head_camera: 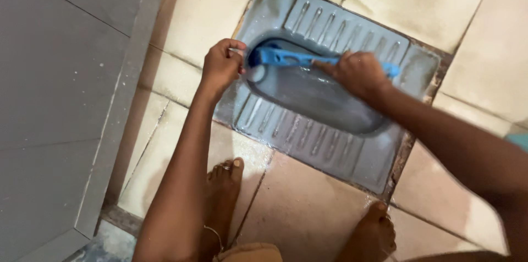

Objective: The person scrubs an Indian-style squat toilet with a blue brush and pours water over it using a blue mug scooped from a bucket.

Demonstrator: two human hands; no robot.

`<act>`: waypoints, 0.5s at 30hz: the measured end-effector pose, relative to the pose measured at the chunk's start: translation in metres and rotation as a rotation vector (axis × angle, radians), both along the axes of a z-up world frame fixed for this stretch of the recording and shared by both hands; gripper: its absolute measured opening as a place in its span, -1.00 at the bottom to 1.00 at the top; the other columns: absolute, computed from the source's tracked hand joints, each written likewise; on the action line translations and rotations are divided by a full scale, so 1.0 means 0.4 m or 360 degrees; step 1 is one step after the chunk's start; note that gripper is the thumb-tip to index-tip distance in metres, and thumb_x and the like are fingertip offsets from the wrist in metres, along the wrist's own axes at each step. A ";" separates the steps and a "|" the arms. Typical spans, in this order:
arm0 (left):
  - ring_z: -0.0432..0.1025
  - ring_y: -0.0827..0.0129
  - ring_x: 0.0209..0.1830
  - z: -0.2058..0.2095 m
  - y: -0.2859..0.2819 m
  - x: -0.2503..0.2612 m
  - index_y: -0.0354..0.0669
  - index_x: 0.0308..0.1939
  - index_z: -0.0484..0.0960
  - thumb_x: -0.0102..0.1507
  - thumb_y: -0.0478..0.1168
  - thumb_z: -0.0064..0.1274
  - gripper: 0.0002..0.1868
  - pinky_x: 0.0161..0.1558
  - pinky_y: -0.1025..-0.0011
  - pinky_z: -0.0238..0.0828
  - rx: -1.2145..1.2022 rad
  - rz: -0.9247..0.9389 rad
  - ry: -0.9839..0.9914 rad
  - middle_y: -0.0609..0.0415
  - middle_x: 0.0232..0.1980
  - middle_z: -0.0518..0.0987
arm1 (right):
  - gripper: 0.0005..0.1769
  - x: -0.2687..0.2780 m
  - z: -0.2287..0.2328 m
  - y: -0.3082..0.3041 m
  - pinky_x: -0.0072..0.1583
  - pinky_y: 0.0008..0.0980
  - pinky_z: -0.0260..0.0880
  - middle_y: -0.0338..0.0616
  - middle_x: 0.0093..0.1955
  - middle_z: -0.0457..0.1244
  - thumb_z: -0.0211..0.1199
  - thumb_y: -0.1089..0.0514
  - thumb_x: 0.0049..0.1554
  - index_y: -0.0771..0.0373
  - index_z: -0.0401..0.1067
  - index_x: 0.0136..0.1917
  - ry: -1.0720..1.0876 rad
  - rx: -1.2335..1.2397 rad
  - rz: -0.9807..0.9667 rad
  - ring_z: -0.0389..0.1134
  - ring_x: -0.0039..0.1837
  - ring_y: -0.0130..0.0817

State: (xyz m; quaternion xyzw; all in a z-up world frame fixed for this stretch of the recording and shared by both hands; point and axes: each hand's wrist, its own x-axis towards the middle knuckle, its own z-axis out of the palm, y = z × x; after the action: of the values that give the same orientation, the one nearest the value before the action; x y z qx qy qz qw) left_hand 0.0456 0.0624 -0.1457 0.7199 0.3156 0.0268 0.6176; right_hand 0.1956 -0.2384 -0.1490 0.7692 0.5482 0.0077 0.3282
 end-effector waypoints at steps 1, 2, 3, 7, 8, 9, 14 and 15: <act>0.46 0.55 -0.55 0.006 0.005 0.000 -0.19 -0.05 0.62 0.29 -0.34 -0.03 -0.81 -0.51 0.53 0.37 0.0039 -0.0035 -0.0008 0.15 -0.44 0.55 | -0.22 -0.009 -0.005 0.006 -0.43 -0.47 0.38 -0.14 -0.29 0.29 -0.02 0.15 0.33 -0.38 -0.16 0.68 -0.0005 0.0010 0.0010 0.31 -0.41 -0.49; 0.46 0.55 -0.55 0.011 0.012 0.000 -0.19 -0.05 0.62 0.29 -0.34 -0.03 -0.81 -0.51 0.53 0.37 0.0042 -0.0035 -0.0009 0.15 -0.44 0.55 | -0.17 -0.035 -0.010 -0.002 -0.41 -0.41 0.38 -0.16 -0.33 0.30 0.00 0.20 0.29 -0.32 -0.15 0.70 0.0168 -0.0016 -0.0112 0.33 -0.40 -0.45; 0.47 0.56 -0.55 0.014 0.021 0.000 -0.18 -0.05 0.62 0.29 -0.34 -0.03 -0.81 -0.51 0.53 0.37 0.0065 -0.0015 -0.0019 0.16 -0.44 0.55 | -0.12 -0.059 -0.013 -0.008 -0.39 -0.34 0.38 -0.18 -0.37 0.30 0.02 0.24 0.24 -0.26 -0.15 0.72 0.0341 -0.0042 -0.0234 0.35 -0.38 -0.41; 0.44 0.56 -0.56 -0.002 0.058 0.001 -0.17 -0.04 0.63 0.25 -0.39 -0.07 -0.75 -0.51 0.53 0.37 0.0065 0.0082 -0.0007 0.16 -0.43 0.57 | -0.08 -0.074 0.086 -0.146 -0.23 -0.16 0.47 -0.06 -0.26 0.39 0.07 0.23 0.19 -0.47 -0.13 0.65 0.0763 -0.0284 -0.0553 0.44 -0.26 -0.17; 0.44 0.56 -0.56 -0.013 0.055 0.005 -0.17 -0.04 0.63 0.25 -0.39 -0.07 -0.75 -0.51 0.53 0.37 0.0050 0.0083 -0.0008 0.16 -0.43 0.57 | -0.08 -0.073 0.114 -0.165 -0.23 -0.16 0.47 -0.06 -0.26 0.39 0.07 0.23 0.19 -0.47 -0.13 0.65 0.0759 -0.0299 -0.0557 0.44 -0.26 -0.17; 0.43 0.56 -0.56 -0.023 0.051 0.008 -0.17 -0.05 0.62 0.27 -0.37 -0.06 -0.78 -0.52 0.53 0.36 0.0017 0.0111 0.0027 0.15 -0.43 0.56 | -0.05 -0.079 0.145 -0.188 -0.19 -0.16 0.49 -0.05 -0.25 0.40 0.08 0.25 0.17 -0.46 -0.13 0.66 0.0821 -0.0446 -0.0547 0.46 -0.24 -0.16; 0.42 0.53 -0.56 -0.047 0.026 0.016 -0.19 -0.04 0.62 0.27 -0.39 -0.08 -0.76 -0.53 0.52 0.33 -0.0056 0.0092 -0.0057 0.14 -0.42 0.56 | -0.15 -0.110 0.072 -0.165 -0.10 -0.06 0.51 0.13 0.06 0.31 0.13 0.21 0.11 -0.43 0.04 0.57 0.1116 -0.0192 -0.0645 0.47 -0.14 -0.04; 0.44 0.52 -0.56 -0.045 0.025 0.019 -0.19 -0.03 0.62 0.24 -0.40 -0.08 -0.74 -0.51 0.53 0.37 0.0016 0.0081 -0.0063 0.14 -0.42 0.56 | -0.16 -0.104 0.016 -0.144 -0.10 -0.03 0.50 0.25 0.23 0.22 0.16 0.22 0.07 -0.40 0.11 0.53 0.1147 0.0021 -0.0522 0.47 -0.15 0.00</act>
State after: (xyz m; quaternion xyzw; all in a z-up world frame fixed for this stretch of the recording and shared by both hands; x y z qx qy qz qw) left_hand 0.0531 0.0725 -0.1636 0.7142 0.3214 0.0582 0.6191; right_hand 0.1539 -0.2959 -0.1424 0.8022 0.4979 -0.3118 0.1065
